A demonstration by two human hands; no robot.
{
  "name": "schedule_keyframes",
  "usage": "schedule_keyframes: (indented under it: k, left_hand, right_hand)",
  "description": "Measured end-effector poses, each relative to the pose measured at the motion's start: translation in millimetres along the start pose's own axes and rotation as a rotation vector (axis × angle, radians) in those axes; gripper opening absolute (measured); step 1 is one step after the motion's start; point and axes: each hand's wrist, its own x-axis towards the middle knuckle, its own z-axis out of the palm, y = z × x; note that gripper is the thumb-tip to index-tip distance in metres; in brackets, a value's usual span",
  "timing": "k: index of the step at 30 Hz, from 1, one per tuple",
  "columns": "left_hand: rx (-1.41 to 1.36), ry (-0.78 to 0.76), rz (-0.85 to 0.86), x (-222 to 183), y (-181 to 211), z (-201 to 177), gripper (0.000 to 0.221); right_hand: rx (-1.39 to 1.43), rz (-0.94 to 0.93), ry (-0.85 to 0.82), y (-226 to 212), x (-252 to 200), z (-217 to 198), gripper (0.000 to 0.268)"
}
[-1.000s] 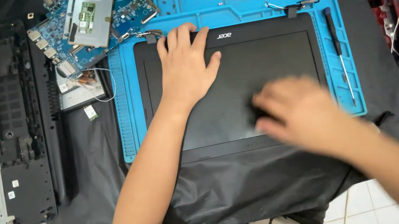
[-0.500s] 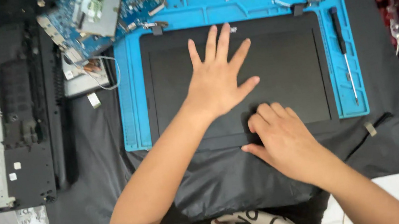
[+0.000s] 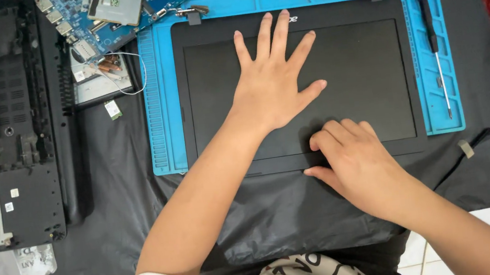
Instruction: The person works on a disassembled laptop on a blue repair mat. They use a screwdriver to unscrew and pry components from the chassis, lift out the motherboard and set it aside, remove small parts and cables from the frame, then position the laptop lid and press it into place on the mat.
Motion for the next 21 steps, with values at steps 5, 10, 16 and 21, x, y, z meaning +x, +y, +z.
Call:
schedule_keyframes:
  k: [5,10,16,21]
  left_hand:
    - [-0.006,-0.019,-0.019,0.3,0.6,-0.7,0.077]
    - [0.009,-0.032,-0.022,2.2,0.4,3.4,0.078]
    - [0.016,-0.033,-0.020,2.7,1.9,0.2,0.078]
    - [0.030,-0.050,-0.023,4.8,1.4,0.4,0.078]
  right_hand:
    - [0.020,-0.042,0.002,-1.1,1.5,-1.9,0.034]
    - [-0.023,-0.049,-0.046,-4.1,8.4,-2.3,0.035]
    - [-0.089,-0.013,-0.046,-2.1,14.4,2.8,0.047]
    - [-0.095,-0.031,-0.056,-0.3,15.2,4.3,0.046]
